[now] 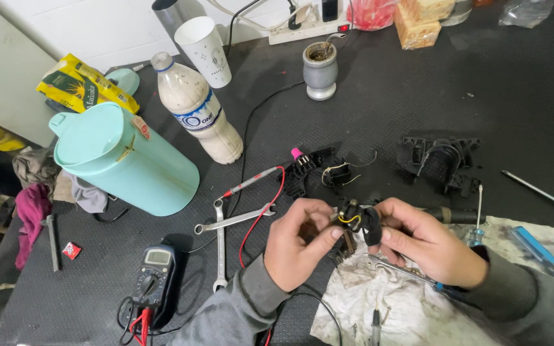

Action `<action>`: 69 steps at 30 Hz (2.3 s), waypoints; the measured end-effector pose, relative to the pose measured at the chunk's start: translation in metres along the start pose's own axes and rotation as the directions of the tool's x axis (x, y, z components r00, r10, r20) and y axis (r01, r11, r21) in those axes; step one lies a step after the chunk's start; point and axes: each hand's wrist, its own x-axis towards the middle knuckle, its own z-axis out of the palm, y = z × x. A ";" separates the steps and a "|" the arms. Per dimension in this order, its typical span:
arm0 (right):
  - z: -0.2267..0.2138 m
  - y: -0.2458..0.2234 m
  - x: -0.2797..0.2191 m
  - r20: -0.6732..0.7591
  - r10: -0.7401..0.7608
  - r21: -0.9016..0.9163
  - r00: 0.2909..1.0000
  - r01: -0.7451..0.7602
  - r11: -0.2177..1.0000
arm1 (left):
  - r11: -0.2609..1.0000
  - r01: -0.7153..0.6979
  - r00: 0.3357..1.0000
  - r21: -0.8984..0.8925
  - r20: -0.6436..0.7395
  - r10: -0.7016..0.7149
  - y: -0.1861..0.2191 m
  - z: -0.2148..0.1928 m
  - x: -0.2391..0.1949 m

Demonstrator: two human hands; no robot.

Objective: The person repairs a motorcycle handlebar switch assembly at a workbench, holding the disassembled switch housing and manipulating its wires, connectors and plastic parts by hand while probing contacts with multimeter test leads and at times using a screwdriver on the assembly.

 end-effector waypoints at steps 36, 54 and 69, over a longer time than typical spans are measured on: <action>0.004 0.005 -0.001 0.074 0.124 -0.024 0.990 -0.123 0.992 | 0.586 -0.427 0.833 0.688 0.047 0.552 0.042 -0.005 0.004; -0.001 0.012 -0.002 0.183 0.090 0.073 0.979 -0.105 0.992 | 0.608 -0.611 0.768 0.506 0.195 0.609 0.030 -0.012 0.003; -0.010 0.024 -0.007 0.214 0.130 0.166 0.968 -0.167 0.972 | 0.455 -0.717 0.663 0.528 0.314 0.680 0.037 -0.018 -0.005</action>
